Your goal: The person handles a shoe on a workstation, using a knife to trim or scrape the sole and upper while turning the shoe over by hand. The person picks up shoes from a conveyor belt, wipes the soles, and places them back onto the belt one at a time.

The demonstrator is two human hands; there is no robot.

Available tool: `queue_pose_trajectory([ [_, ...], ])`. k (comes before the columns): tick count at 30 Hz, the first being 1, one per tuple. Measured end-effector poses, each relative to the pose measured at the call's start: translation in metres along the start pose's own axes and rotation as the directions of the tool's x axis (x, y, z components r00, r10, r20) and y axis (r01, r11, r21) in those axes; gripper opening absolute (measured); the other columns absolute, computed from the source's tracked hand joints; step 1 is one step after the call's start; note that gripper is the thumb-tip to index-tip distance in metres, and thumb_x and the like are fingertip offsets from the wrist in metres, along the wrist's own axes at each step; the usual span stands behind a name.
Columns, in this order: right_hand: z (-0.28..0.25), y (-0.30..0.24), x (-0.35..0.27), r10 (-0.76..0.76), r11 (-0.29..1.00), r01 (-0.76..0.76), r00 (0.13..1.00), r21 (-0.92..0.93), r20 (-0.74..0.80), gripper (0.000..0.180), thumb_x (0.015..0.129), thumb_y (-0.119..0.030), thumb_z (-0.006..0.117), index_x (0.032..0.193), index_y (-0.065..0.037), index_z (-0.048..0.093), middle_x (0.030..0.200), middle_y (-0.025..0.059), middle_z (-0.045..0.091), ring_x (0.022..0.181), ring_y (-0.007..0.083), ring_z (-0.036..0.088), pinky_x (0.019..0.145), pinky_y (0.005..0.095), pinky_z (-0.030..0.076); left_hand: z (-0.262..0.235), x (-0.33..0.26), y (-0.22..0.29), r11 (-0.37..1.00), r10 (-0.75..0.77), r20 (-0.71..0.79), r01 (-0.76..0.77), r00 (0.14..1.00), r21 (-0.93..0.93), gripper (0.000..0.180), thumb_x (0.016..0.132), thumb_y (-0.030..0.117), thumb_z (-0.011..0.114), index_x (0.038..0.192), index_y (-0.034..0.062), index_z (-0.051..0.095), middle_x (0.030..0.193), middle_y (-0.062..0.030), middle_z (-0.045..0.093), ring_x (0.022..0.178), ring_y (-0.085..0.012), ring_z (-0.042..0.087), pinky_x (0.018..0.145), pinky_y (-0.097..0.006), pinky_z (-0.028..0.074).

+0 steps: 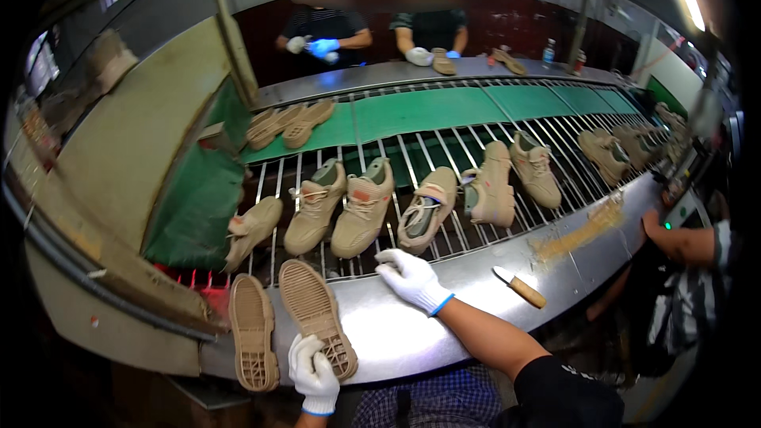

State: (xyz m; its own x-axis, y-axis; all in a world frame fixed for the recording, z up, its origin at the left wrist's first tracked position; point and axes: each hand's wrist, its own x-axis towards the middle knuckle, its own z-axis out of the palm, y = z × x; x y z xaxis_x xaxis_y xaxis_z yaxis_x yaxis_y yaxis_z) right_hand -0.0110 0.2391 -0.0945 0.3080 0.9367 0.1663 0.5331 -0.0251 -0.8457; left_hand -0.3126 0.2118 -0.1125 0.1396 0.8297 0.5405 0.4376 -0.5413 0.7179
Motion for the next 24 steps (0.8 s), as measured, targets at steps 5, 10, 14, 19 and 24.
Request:
queue_pose_trajectory([
  [5, 0.007, -0.001, 0.011, 0.039, 0.999, -0.039, 0.999, -0.011, -0.002, 0.035, 0.104, -0.035, 0.066, 0.127, -0.008, 0.07, 0.116, 0.0158, 0.076, 0.107, 0.0333, 0.074, 0.094, 0.0414, 0.058, -0.003, -0.001, -0.002, 0.998, -0.021, 0.013, 0.02, 1.0, 0.057, 0.02, 0.088, 0.005, 0.056, 0.096, -0.0034, 0.072, 0.108, -0.0231, 0.073, 0.111, -0.0469, 0.068, 0.109, -0.058, 0.051],
  [10, 0.008, -0.003, 0.013, 0.029, 0.999, -0.03, 0.999, -0.019, -0.03, 0.035, 0.104, -0.034, 0.065, 0.127, -0.007, 0.07, 0.119, 0.0164, 0.076, 0.11, 0.034, 0.074, 0.096, 0.042, 0.058, -0.001, -0.001, -0.009, 0.999, 0.047, 0.012, -0.047, 0.999, 0.024, 0.02, 0.088, 0.005, 0.056, 0.099, -0.004, 0.071, 0.106, -0.0216, 0.072, 0.108, -0.0442, 0.068, 0.111, -0.06, 0.05],
  [14, 0.011, 0.004, 0.014, 0.069, 0.997, -0.073, 0.987, -0.021, -0.146, 0.037, 0.104, -0.036, 0.065, 0.128, -0.007, 0.07, 0.118, 0.0172, 0.077, 0.111, 0.0355, 0.074, 0.097, 0.0427, 0.057, -0.002, 0.002, -0.009, 0.996, 0.081, 0.03, -0.081, 0.996, 0.026, 0.02, 0.088, 0.006, 0.056, 0.097, -0.004, 0.071, 0.105, -0.0214, 0.073, 0.106, -0.0434, 0.069, 0.111, -0.06, 0.05],
  [19, 0.016, 0.006, 0.022, 0.201, 0.976, -0.217, 0.929, -0.019, -0.31, 0.048, 0.105, -0.038, 0.063, 0.145, -0.012, 0.063, 0.124, 0.015, 0.078, 0.115, 0.034, 0.074, 0.101, 0.0418, 0.056, -0.002, -0.001, -0.011, 0.999, 0.044, 0.021, -0.044, 0.999, 0.008, 0.021, 0.086, 0.003, 0.057, 0.099, -0.0046, 0.072, 0.108, -0.0221, 0.074, 0.112, -0.0447, 0.068, 0.112, -0.057, 0.049],
  [24, 0.049, 0.012, 0.028, 0.078, 0.991, -0.121, 0.878, -0.061, -0.472, 0.07, 0.1, -0.036, 0.068, 0.159, -0.007, 0.043, 0.139, 0.0193, 0.071, 0.123, 0.035, 0.072, 0.106, 0.0427, 0.055, -0.006, 0.001, -0.006, 0.999, 0.045, -0.008, -0.045, 0.999, 0.01, 0.02, 0.087, 0.003, 0.058, 0.097, -0.0049, 0.073, 0.107, -0.0234, 0.075, 0.113, -0.0453, 0.069, 0.107, -0.053, 0.053],
])
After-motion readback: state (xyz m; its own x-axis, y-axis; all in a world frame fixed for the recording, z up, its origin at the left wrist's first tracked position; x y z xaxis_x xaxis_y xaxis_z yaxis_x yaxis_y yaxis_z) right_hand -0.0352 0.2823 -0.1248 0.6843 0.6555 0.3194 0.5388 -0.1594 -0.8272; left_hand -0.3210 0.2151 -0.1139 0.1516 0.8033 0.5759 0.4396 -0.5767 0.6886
